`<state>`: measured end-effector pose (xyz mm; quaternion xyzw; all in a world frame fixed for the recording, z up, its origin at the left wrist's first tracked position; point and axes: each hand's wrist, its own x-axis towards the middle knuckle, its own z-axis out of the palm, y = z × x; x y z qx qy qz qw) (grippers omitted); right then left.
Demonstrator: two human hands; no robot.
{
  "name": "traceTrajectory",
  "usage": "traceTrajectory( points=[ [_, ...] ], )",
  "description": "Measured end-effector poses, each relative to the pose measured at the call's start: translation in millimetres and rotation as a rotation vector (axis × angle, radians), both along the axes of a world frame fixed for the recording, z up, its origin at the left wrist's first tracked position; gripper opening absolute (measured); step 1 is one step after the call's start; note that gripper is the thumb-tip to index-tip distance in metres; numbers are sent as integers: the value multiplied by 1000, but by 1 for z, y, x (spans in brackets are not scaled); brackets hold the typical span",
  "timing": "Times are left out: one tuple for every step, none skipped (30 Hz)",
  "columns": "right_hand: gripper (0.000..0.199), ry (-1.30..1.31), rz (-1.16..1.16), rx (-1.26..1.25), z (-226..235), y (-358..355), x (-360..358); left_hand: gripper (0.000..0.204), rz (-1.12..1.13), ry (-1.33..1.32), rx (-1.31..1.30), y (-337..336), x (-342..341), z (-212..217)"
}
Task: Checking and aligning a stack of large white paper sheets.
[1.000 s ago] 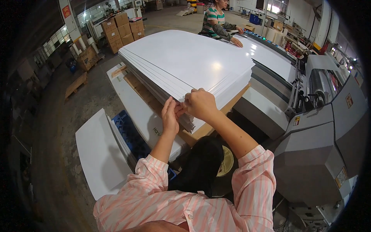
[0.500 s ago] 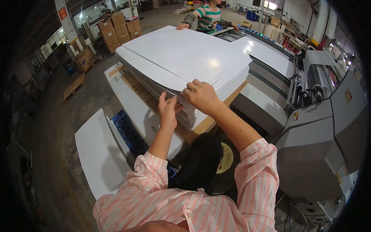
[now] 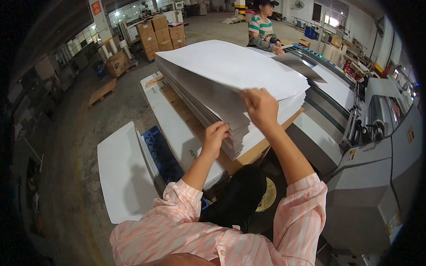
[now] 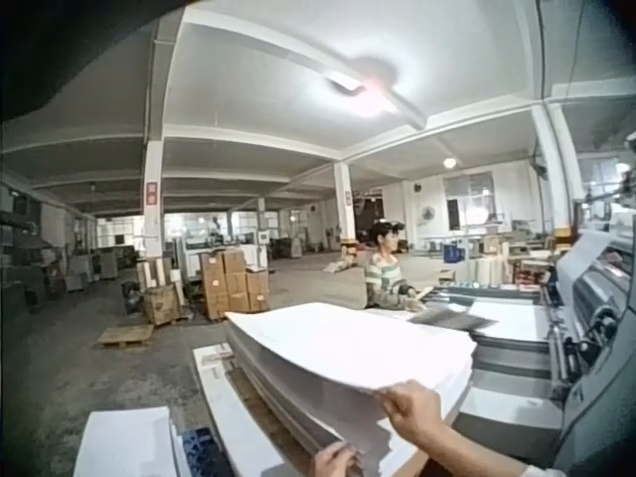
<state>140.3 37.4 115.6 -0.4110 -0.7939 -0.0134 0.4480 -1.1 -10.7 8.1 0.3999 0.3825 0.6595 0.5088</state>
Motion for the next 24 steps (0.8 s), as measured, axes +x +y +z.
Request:
traceTrajectory(
  points=[
    [9, -46, 57, 139, -8, -6, -1, 13, 12, 0, 3, 3, -2, -4],
    [9, -101, 105, 81, -15, -11, 1, 12, 3, 63, -2, 5, -2, -4],
    [11, -163, 95, 9, -22, -11, 1, 12, -7, 125, -8, 6, -3, -5],
    [11, -176, 107, -42, -28, -10, 1, 12, -5, 75, -8, 7, -2, -7],
    [12, -189, 114, -93, -32, -10, 1, 12, -9, 75, -9, 6, -1, -5],
    [12, -190, 109, -94, -33, -10, 2, 12, 4, 92, -3, 6, 0, -4],
    [13, -252, 103, -103, -34, -10, 3, 11, 17, 110, 4, 7, 0, -4],
    [15, -315, 103, -109, -34, -11, 2, 11, 19, 109, 5, 7, -1, -5],
    [15, -317, 104, -106, -34, -13, 1, 12, -7, 105, 30, 7, -2, -6],
    [17, -332, 115, -92, -35, -15, 1, 14, -32, 100, 55, 7, -3, -7],
    [20, -346, 123, -81, -37, -14, 1, 14, -32, 100, 56, 7, -2, -3],
    [26, -330, 157, 41, -38, -15, 1, 15, -25, 39, 42, 6, 0, 1],
    [26, -331, 158, 44, -37, -14, 0, 19, -16, -23, 29, 5, 1, 5],
    [25, -337, 167, 145, -32, -21, -3, 25, 34, -78, -26, 1, 2, 8],
    [24, -341, 178, 247, -28, -24, -8, 25, 44, -81, -25, 1, 0, 8],
    [24, -341, 191, 250, -29, -23, -11, 25, 41, -72, -29, 1, -3, 7],
    [20, -391, 160, 153, -28, -19, -9, 27, 39, -64, -27, 1, -3, 7],
    [17, -436, 137, 60, -27, -12, -10, 25, -2, 30, 98, 4, -5, 6],
    [16, -356, 139, 1, -31, -3, -8, 27, 50, 179, 71, 3, -2, 3],
    [13, -270, 106, -52, -28, 5, -5, 30, 81, 299, 61, 5, 1, 3],
    [12, -215, 117, -151, -13, 5, -4, 30, 80, 239, 96, 8, 3, -1],
    [12, -155, 67, -102, -6, 11, -4, 31, 77, 240, 82, 10, 2, -6],
    [15, -77, -13, -226, 10, 5, -8, 30, 91, 271, 95, 10, 1, -7],
    [19, 29, -9, -142, 16, 3, -9, 29, 104, 276, 93, 8, 2, -5]
  ],
)
